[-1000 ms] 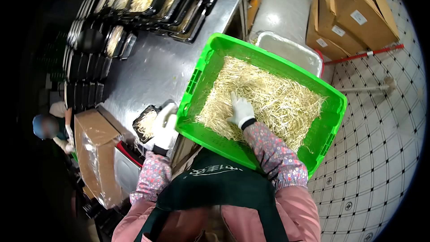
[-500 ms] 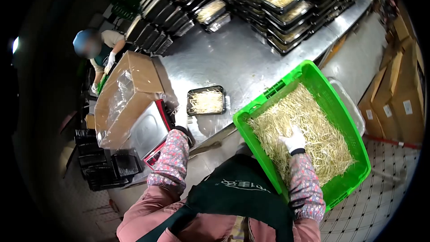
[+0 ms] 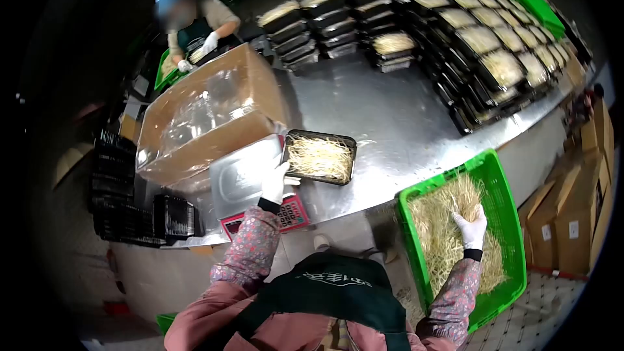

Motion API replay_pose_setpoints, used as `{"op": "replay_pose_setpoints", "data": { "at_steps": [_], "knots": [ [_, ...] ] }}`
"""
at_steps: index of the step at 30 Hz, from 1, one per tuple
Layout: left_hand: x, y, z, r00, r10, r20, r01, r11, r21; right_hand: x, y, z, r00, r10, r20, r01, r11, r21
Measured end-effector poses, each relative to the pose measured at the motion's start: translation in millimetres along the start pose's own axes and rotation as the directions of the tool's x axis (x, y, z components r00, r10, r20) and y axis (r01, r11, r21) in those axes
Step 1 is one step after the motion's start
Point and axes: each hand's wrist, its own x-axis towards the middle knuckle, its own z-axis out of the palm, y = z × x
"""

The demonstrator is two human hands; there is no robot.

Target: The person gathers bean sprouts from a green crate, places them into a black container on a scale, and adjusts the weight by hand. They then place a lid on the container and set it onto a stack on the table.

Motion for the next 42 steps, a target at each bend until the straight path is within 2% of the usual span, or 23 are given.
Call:
{"op": "replay_pose_setpoints", "data": {
  "at_steps": [1,3,5,7,9,11,12,15,16,17,18,19,21,23,25,27,29,30,33,37,38,41,42],
  "knots": [
    [-5.1,16.0,-24.8,0.999,0.022,-0.049,-0.021,1.000,0.012,3.9,-27.1,19.4,0.998,-0.059,0.037,0.058,0.998,0.024],
    [-22.2,48.4,-72.6,0.990,-0.036,-0.134,0.037,0.999,0.006,9.4,-84.7,78.3,0.962,-0.195,0.190,0.176,0.978,0.113],
    [-24.3,37.8,-124.2,0.971,-0.039,-0.236,0.030,0.999,-0.042,8.9,-141.7,155.5,0.872,-0.344,0.349,0.289,0.936,0.202],
    [-32.3,25.5,-150.7,0.968,0.060,-0.243,-0.086,0.991,-0.100,12.4,-175.2,232.6,0.725,-0.448,0.523,0.470,0.877,0.100],
    [-42.2,26.4,-165.5,0.960,-0.072,-0.270,0.055,0.996,-0.071,4.4,-214.6,308.5,0.561,-0.496,0.663,0.689,0.723,-0.042],
    [-50.3,36.5,-171.9,0.965,-0.075,-0.251,0.118,0.980,0.160,-12.6,-246.5,374.6,0.373,-0.566,0.735,0.889,0.445,-0.108],
    [-39.8,12.0,-186.9,0.943,0.086,-0.321,0.045,0.923,0.381,-15.5,-252.9,405.5,0.289,-0.538,0.791,0.940,0.317,-0.128],
    [-9.1,-15.0,-214.8,0.894,0.233,-0.383,-0.181,0.969,0.168,-28.9,-258.8,482.8,0.084,-0.371,0.925,0.993,-0.041,-0.107],
    [-11.4,6.4,-193.9,0.880,0.290,-0.375,-0.301,0.953,0.031,-35.4,-254.4,502.7,0.050,-0.330,0.943,0.993,-0.087,-0.083],
    [-5.8,19.5,-184.6,0.828,0.494,-0.267,-0.323,0.808,0.492,-37.5,-246.5,520.4,0.016,-0.287,0.958,0.990,-0.132,-0.056],
    [-11.2,39.5,-169.1,0.831,0.518,-0.203,-0.362,0.781,0.510,-38.6,-224.1,533.4,-0.054,-0.412,0.909,0.980,-0.194,-0.030],
    [-16.0,52.6,-157.4,0.831,0.539,-0.138,-0.401,0.751,0.525,-44.0,-204.9,545.4,-0.009,-0.367,0.930,0.968,-0.237,-0.085],
    [-7.1,41.9,-157.3,0.836,0.548,-0.019,-0.343,0.549,0.762,-48.1,-194.4,550.1,0.067,-0.400,0.914,0.986,-0.113,-0.121],
    [-7.0,38.2,-158.8,0.853,0.506,0.124,-0.284,0.253,0.925,-44.0,-193.1,545.2,0.095,-0.316,0.944,0.995,-0.006,-0.102],
    [-10.3,43.7,-155.0,0.857,0.507,0.093,-0.260,0.270,0.927,-37.0,-198.5,535.7,0.094,-0.333,0.938,0.985,0.169,-0.039],
    [-8.5,44.4,-155.4,0.850,0.521,0.080,-0.263,0.288,0.921,-23.7,-202.4,528.4,0.094,-0.285,0.954,0.922,0.387,0.025],
    [-6.8,38.1,-158.4,0.837,0.542,0.079,-0.289,0.315,0.904,-23.1,-208.9,509.1,0.083,-0.386,0.919,0.973,0.233,0.010],
    [-6.1,37.8,-157.9,0.814,0.575,0.085,-0.333,0.341,0.879,-27.9,-216.0,502.5,0.116,-0.290,0.950,0.975,0.217,-0.052],
    [-7.5,39.1,-153.7,0.821,0.570,0.046,-0.346,0.431,0.833,-37.0,-184.2,518.8,0.082,-0.362,0.928,0.968,0.250,0.012],
    [-5.6,33.0,-154.2,0.849,0.514,0.119,-0.259,0.209,0.943,-39.7,-173.8,539.6,0.033,-0.366,0.930,0.986,0.165,0.030],
    [-3.9,31.5,-151.8,0.838,0.533,0.114,-0.240,0.172,0.955,-33.9,-169.1,541.1,0.014,-0.396,0.918,0.976,0.205,0.073],
    [-10.3,45.4,-145.8,0.842,0.528,0.109,-0.249,0.201,0.947,-14.7,-168.6,541.2,-0.099,-0.452,0.887,0.910,0.319,0.264],
    [-11.7,46.8,-147.1,0.824,0.552,0.124,-0.288,0.221,0.932,-8.8,-187.0,532.8,-0.120,-0.357,0.926,0.871,0.410,0.271]
  ]
}}
